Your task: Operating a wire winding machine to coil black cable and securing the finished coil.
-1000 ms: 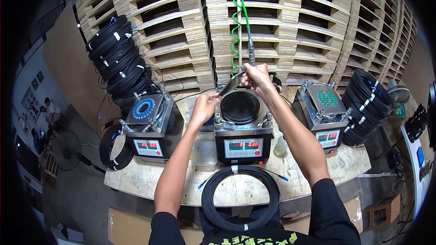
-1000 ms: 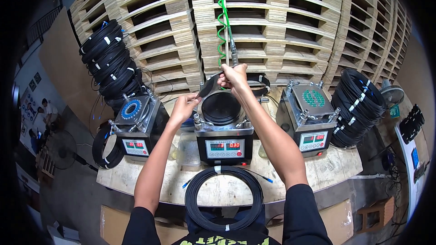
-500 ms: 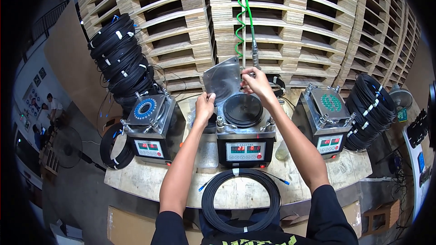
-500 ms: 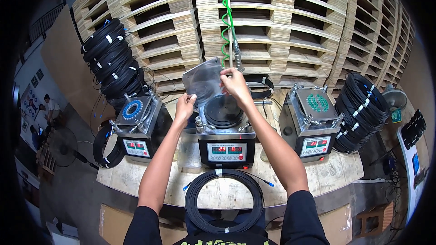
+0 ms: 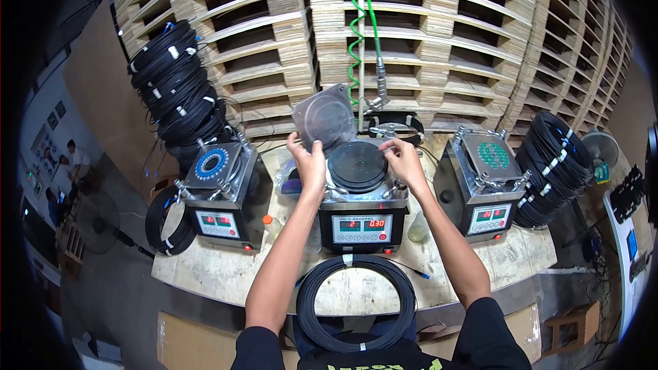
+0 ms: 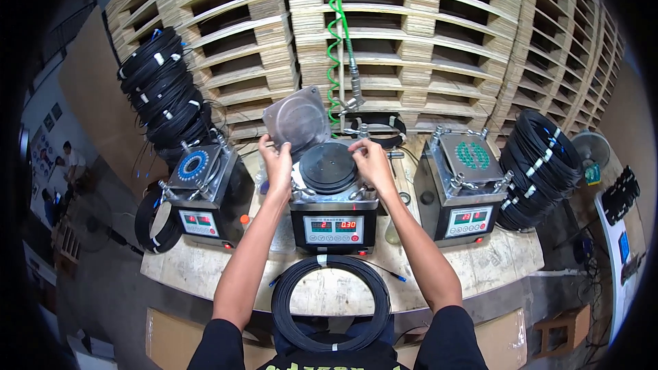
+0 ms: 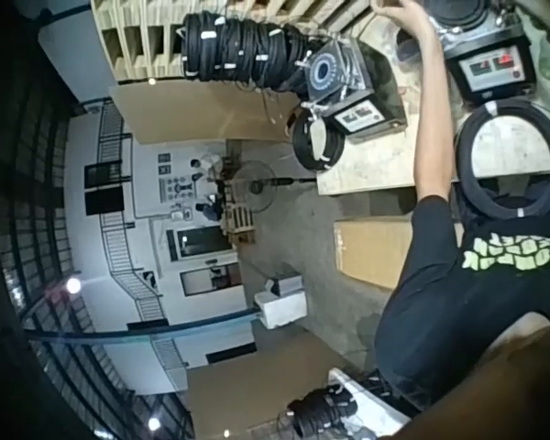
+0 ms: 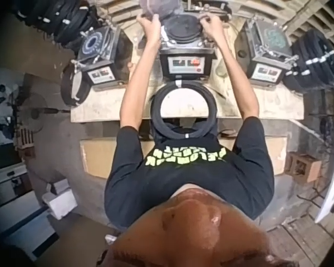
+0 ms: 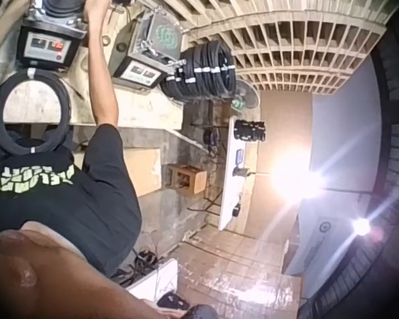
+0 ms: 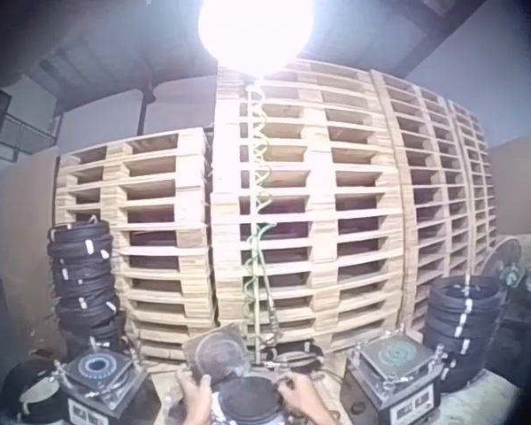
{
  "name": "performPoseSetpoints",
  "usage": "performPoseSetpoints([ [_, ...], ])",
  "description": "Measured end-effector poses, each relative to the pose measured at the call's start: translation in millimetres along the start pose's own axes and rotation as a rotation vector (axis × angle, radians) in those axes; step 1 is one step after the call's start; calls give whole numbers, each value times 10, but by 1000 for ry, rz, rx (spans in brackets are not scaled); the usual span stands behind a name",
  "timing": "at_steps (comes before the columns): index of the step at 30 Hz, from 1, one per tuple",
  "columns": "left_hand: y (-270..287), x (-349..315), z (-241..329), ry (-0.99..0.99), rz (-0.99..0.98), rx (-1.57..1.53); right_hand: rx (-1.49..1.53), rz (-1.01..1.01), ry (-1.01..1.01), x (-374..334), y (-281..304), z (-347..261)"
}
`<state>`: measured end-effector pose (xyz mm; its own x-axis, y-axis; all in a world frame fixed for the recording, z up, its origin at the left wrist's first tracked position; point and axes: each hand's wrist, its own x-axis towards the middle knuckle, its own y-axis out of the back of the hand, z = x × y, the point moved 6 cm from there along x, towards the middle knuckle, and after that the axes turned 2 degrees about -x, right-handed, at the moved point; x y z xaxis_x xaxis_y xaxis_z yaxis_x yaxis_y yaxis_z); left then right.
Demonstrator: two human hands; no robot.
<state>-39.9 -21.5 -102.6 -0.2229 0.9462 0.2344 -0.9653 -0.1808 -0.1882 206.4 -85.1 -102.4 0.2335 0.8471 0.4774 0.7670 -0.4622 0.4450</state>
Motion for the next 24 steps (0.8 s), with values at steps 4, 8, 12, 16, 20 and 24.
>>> performPoseSetpoints([
  [4,107,-86,151,-260,41,158,0,26,147,495,-18,179],
  [8,102,-87,111,-277,-26,325,21,189,88,1227,75,422],
  [12,-139,-141,50,-284,-94,331,-244,155,-137,1862,186,922],
  [16,17,-110,93,-291,-69,387,-244,115,-65,2059,-208,683],
  [20,-29,-166,109,-303,-64,414,-283,-43,10,2098,-116,593],
  [24,104,-127,119,-313,-17,421,-105,-180,-34,1877,-128,178],
])
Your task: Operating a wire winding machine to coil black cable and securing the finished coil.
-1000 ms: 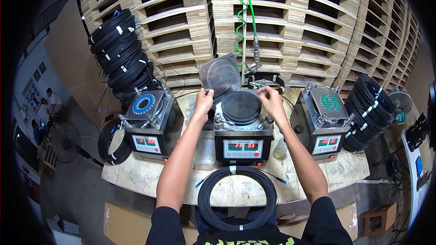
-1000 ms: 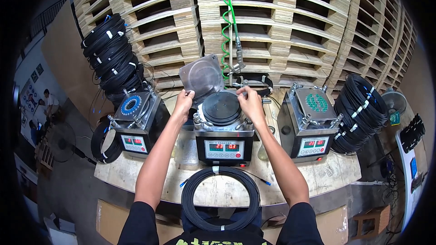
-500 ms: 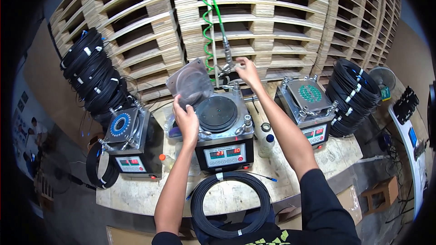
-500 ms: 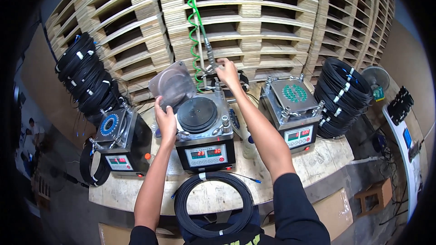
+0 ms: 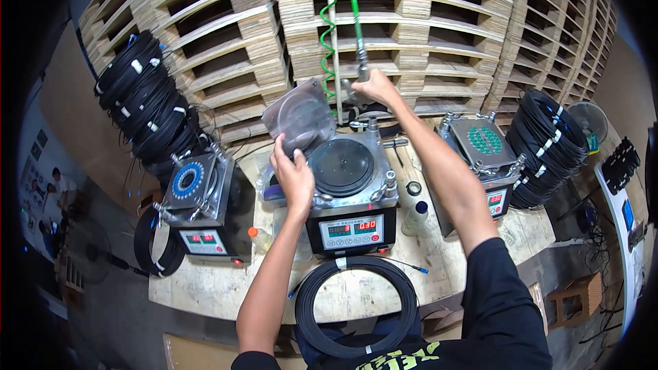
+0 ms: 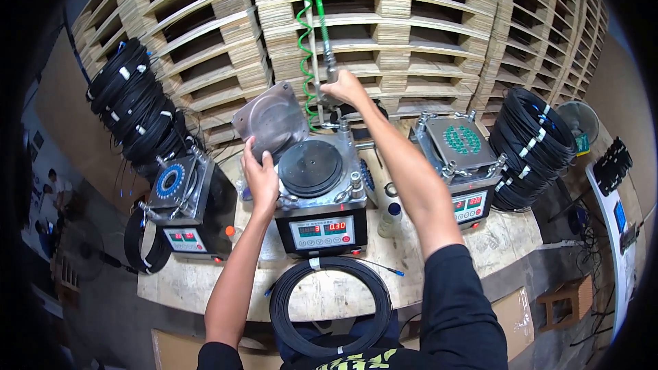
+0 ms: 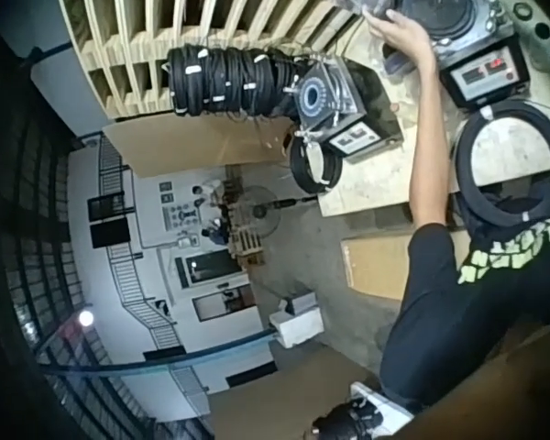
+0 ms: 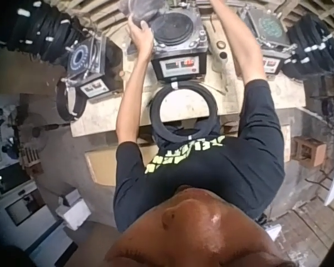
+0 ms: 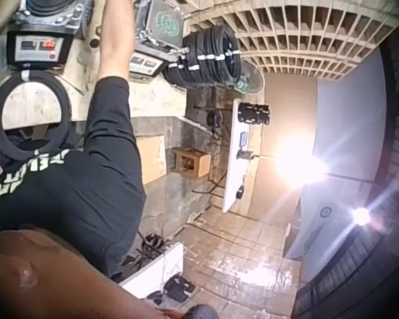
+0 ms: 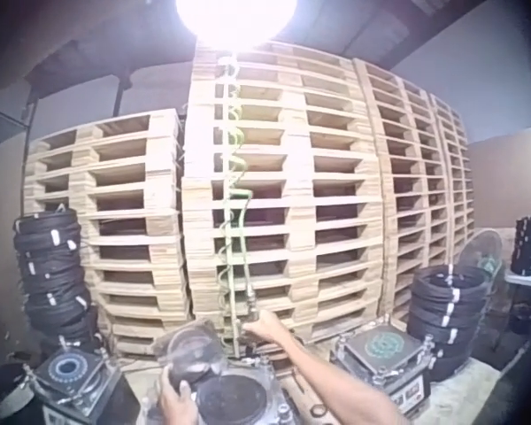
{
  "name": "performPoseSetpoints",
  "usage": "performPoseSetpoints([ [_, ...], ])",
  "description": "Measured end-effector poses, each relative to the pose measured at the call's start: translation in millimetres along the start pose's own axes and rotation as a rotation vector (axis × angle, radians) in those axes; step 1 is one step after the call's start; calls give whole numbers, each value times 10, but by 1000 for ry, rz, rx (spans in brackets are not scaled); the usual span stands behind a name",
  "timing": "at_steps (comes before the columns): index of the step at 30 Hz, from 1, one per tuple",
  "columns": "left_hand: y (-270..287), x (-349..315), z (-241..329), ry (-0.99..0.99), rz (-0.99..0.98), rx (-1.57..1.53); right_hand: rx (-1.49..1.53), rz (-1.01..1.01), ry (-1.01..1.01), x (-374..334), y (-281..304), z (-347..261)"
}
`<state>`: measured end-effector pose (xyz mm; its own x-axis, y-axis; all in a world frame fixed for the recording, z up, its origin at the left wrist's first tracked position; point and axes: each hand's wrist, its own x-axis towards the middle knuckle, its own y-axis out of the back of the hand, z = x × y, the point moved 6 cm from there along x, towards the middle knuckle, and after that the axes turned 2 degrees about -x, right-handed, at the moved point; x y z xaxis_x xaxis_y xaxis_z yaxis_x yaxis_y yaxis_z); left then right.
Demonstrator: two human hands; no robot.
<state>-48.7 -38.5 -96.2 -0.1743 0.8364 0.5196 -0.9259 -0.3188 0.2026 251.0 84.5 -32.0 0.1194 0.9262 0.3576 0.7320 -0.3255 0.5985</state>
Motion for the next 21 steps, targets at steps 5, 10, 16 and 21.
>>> performPoseSetpoints([
  [5,-38,3,-32,20,0,-55,579,-99,158,-755,149,-649],
  [10,-33,17,58,35,4,-84,685,-22,-111,-1684,22,-1056],
  [16,-37,5,37,9,49,-165,711,168,-86,-2303,-505,-1162],
  [21,-60,8,64,-13,68,-165,596,276,-4,-2446,-563,-1073],
])
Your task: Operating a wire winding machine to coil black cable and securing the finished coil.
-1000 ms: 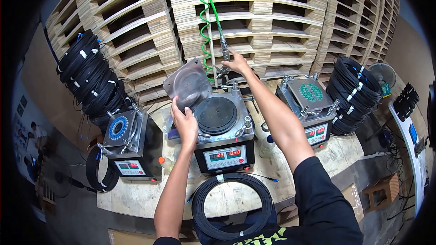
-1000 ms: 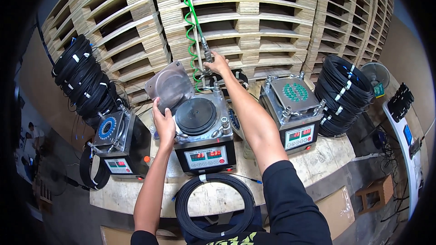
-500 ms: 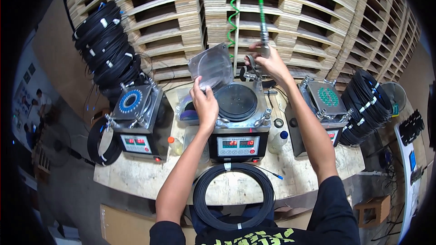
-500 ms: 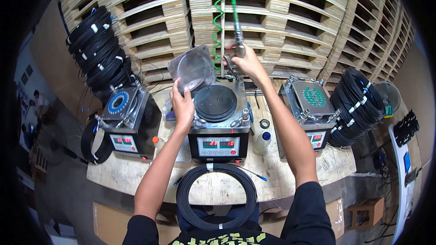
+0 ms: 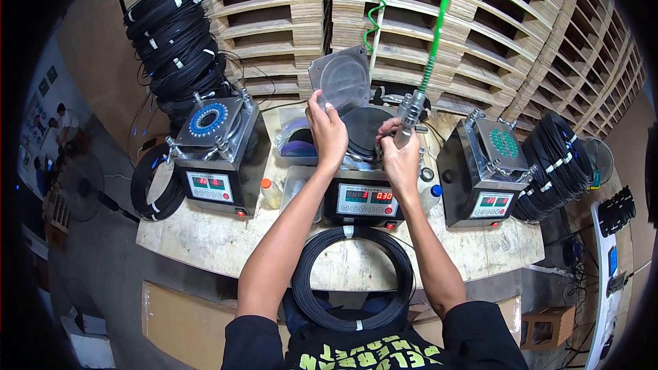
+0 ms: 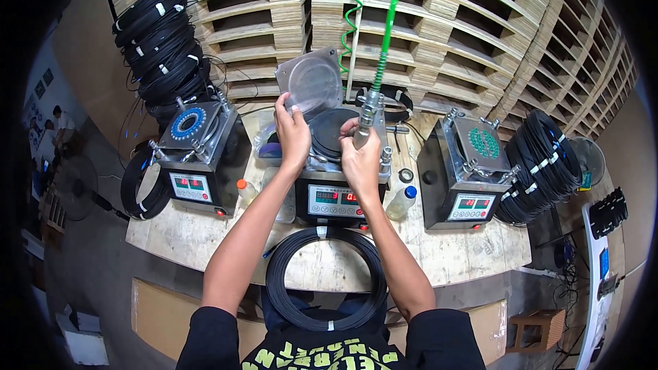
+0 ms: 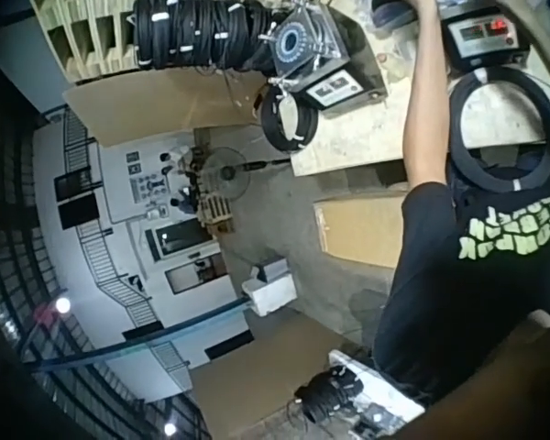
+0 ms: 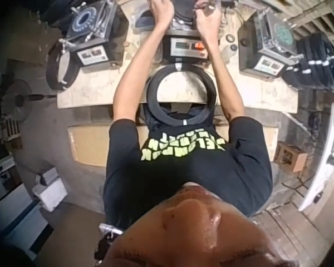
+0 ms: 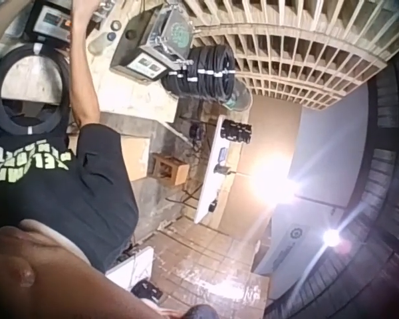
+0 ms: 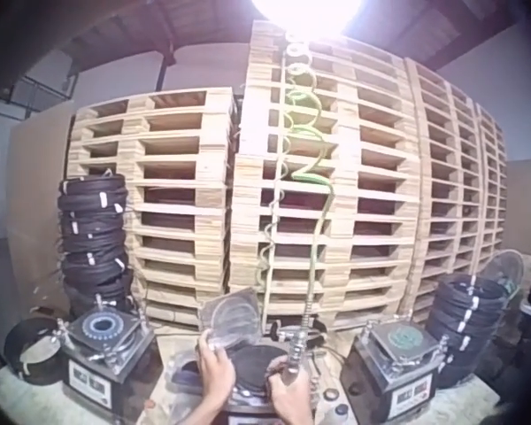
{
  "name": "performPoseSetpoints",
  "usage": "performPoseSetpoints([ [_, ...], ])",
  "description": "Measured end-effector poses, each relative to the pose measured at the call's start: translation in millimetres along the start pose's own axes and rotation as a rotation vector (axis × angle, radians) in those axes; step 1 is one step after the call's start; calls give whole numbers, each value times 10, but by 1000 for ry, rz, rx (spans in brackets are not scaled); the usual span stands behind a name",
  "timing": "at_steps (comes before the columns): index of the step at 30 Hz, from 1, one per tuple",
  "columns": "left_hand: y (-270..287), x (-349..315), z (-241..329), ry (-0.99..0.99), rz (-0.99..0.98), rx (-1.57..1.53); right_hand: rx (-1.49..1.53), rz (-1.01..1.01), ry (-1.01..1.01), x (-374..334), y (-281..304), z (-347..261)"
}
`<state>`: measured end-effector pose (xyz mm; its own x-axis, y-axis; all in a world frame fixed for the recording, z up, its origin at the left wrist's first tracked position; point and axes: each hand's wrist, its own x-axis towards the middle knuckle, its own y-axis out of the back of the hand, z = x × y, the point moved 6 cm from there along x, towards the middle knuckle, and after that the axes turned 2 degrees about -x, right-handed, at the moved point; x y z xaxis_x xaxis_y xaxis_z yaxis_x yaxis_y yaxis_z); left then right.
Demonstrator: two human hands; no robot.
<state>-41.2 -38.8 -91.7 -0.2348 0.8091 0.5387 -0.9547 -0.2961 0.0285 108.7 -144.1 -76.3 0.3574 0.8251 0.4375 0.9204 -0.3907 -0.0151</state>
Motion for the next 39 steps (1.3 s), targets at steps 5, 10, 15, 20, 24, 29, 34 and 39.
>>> performPoseSetpoints([
  [5,25,-6,-34,50,-29,-31,-45,64,-2,21,224,-60],
  [10,33,-5,23,61,-32,-63,31,132,38,116,476,-105],
  [15,80,31,4,87,-60,-182,182,31,-74,-34,191,-117],
  [20,24,14,72,41,-64,-181,276,7,53,54,-118,-54],
  [24,44,19,47,64,-73,-214,307,72,97,194,-234,-85],
  [29,41,0,37,158,-59,-224,317,-101,8,218,-355,-43],
  [34,30,-8,-60,219,-50,-206,443,-103,44,354,-526,-174],
  [39,19,-13,-52,201,-52,-138,506,126,265,559,-417,-303],
])
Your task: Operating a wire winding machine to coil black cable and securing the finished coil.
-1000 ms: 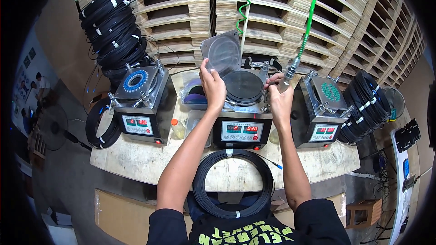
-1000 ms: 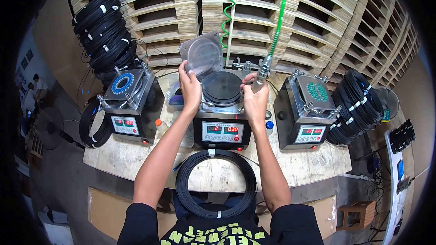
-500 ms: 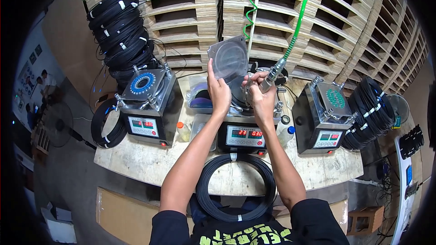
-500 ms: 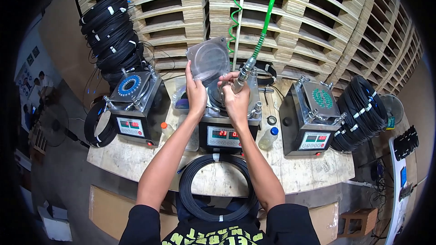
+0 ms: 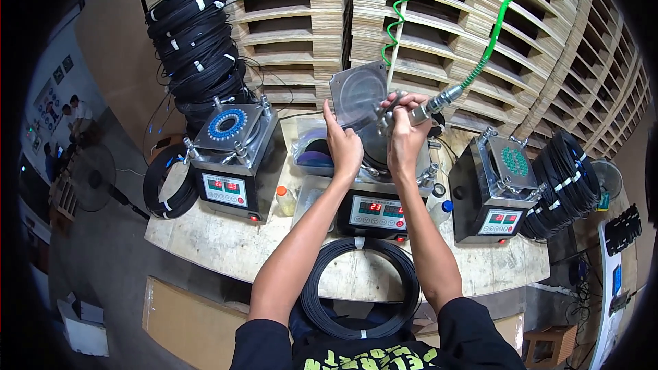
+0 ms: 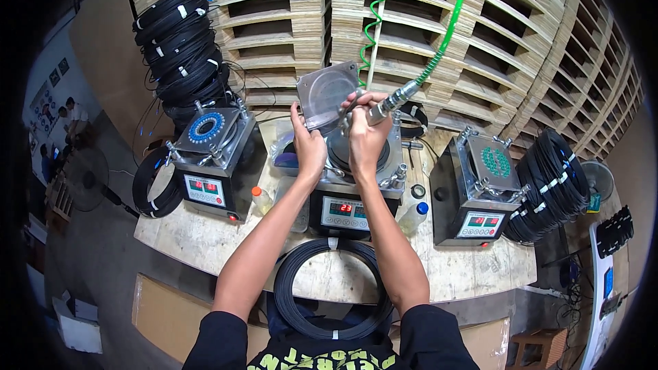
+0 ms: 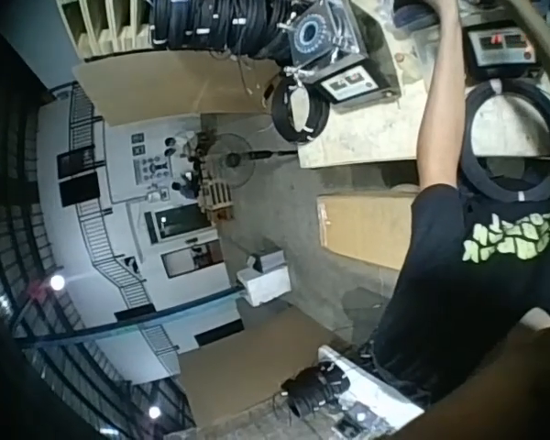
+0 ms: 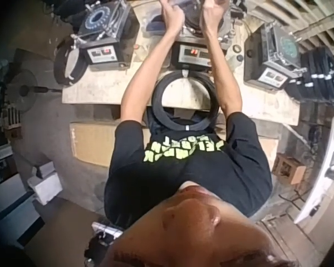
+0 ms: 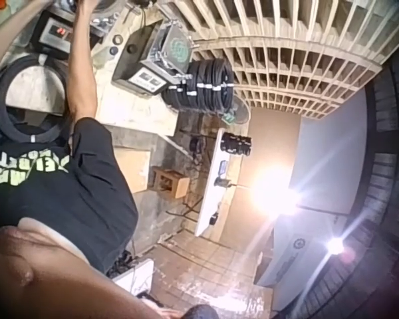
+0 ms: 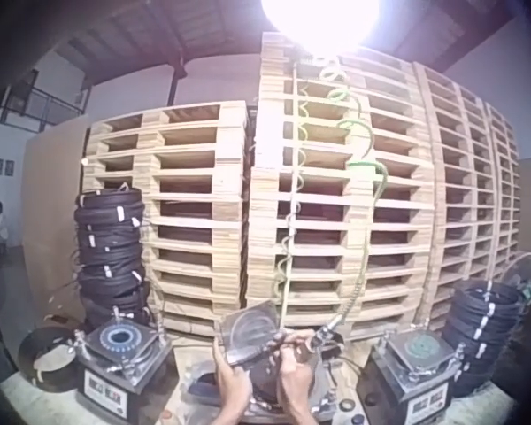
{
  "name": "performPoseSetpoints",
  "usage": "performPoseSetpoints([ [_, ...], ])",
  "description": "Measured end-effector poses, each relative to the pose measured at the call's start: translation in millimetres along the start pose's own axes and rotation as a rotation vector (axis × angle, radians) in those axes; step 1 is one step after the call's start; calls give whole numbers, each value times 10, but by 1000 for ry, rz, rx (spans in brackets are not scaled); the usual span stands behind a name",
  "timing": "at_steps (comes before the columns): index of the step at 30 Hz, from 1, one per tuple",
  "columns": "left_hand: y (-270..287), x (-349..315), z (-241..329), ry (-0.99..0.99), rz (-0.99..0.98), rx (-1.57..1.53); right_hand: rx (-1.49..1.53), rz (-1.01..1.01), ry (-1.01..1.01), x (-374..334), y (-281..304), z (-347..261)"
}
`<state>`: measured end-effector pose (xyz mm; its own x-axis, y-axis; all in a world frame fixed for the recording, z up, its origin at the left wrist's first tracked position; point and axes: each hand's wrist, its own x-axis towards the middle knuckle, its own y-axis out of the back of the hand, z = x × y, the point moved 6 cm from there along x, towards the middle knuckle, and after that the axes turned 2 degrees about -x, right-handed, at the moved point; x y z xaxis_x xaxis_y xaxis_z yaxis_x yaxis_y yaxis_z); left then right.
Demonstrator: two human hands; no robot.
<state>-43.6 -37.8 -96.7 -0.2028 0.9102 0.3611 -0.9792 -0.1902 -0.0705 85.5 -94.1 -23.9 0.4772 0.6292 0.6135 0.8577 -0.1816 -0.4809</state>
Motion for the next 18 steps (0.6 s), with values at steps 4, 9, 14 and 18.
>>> performPoseSetpoints([
  [4,-5,10,27,-30,-29,-29,-125,-2,-62,21,237,77],
  [9,27,-26,182,-156,-6,19,-326,-45,-207,39,434,253],
  [14,14,-40,194,-175,-2,48,-172,103,160,227,453,49],
  [18,24,-57,202,-202,33,106,-186,84,51,177,549,5],
])
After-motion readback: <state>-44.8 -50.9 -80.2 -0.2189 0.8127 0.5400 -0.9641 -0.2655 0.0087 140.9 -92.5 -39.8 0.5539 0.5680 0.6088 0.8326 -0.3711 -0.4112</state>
